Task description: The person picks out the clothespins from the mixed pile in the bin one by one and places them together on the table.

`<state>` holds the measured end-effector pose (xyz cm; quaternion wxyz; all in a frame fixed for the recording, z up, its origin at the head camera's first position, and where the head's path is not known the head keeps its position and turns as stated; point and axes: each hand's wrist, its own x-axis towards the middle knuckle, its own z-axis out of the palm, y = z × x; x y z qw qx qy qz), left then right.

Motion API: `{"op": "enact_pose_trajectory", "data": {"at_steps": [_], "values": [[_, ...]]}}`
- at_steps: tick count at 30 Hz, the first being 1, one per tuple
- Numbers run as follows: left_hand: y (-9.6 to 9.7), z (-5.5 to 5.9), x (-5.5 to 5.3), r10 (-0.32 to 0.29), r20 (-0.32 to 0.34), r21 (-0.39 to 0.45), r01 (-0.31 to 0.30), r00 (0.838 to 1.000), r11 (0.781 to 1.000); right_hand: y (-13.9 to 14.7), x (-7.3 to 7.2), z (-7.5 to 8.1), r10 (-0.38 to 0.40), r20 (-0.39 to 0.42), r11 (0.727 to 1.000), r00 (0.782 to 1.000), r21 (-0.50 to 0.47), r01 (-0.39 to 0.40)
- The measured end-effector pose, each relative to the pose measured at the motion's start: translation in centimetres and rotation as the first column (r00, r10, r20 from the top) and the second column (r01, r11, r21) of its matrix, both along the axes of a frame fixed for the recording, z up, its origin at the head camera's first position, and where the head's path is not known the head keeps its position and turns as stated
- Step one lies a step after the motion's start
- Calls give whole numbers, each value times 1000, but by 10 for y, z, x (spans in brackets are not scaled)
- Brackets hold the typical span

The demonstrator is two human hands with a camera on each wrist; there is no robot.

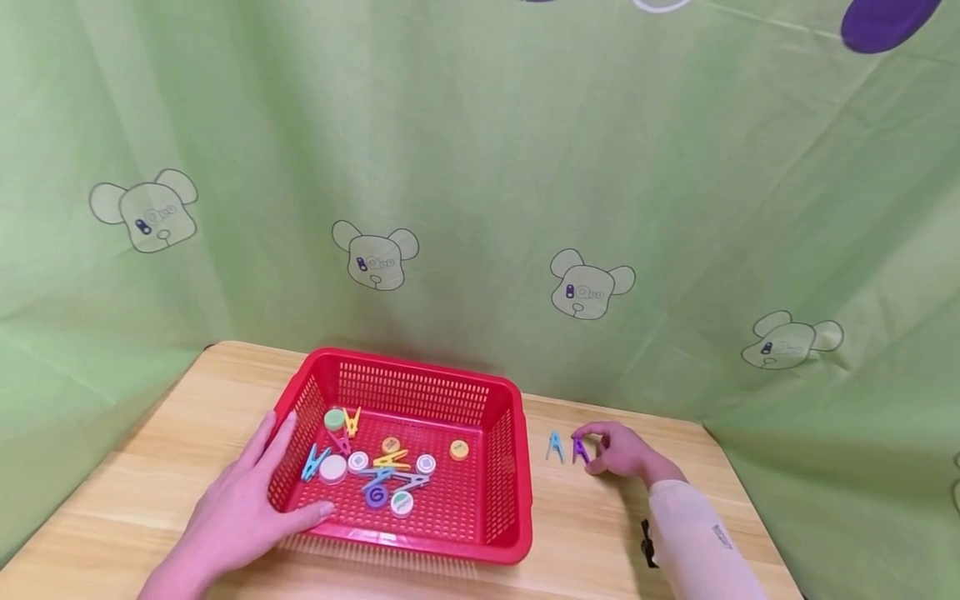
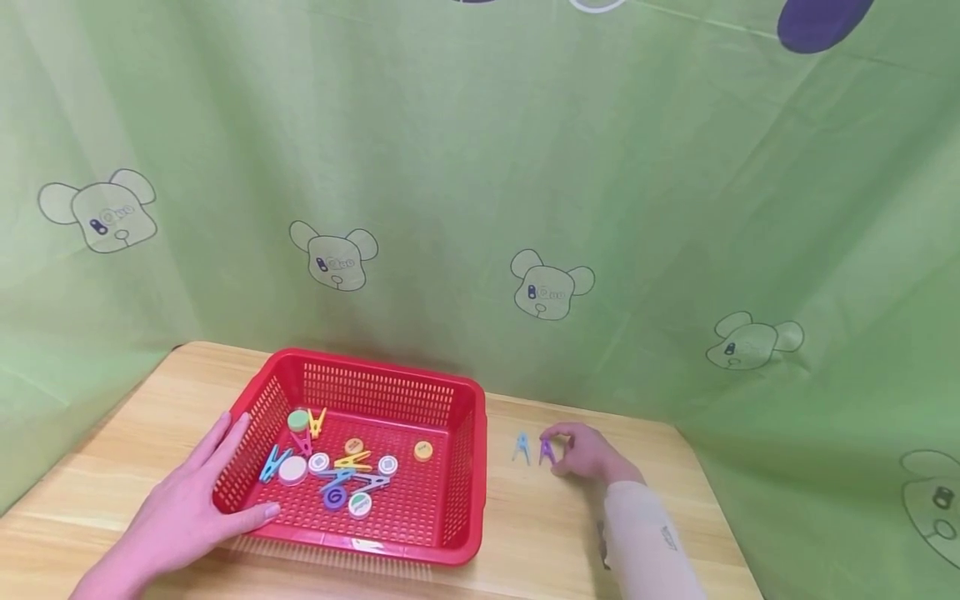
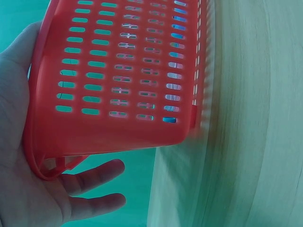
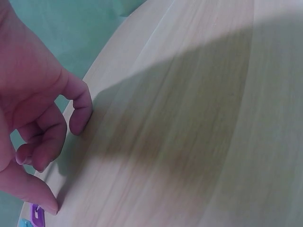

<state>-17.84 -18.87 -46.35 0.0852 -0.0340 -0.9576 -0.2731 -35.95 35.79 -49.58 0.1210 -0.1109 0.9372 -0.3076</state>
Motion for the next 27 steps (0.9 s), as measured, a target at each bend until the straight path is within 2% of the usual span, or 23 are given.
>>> {"op": "enact_pose_trajectory", "data": {"at_steps": [15, 23, 27], "values": [[0, 1, 1, 6, 10, 8, -6, 1000, 1000, 2, -1, -3, -19, 17, 1000, 1000, -11, 19], [0, 1, 1, 7, 11, 9, -7, 1000, 1000, 1, 0, 1, -1, 29, 999, 1000, -32, 2], [1, 0, 0, 6, 8, 12, -6, 1000, 1000, 1, 2, 3, -18, 38, 1000, 999, -21, 19]]}}
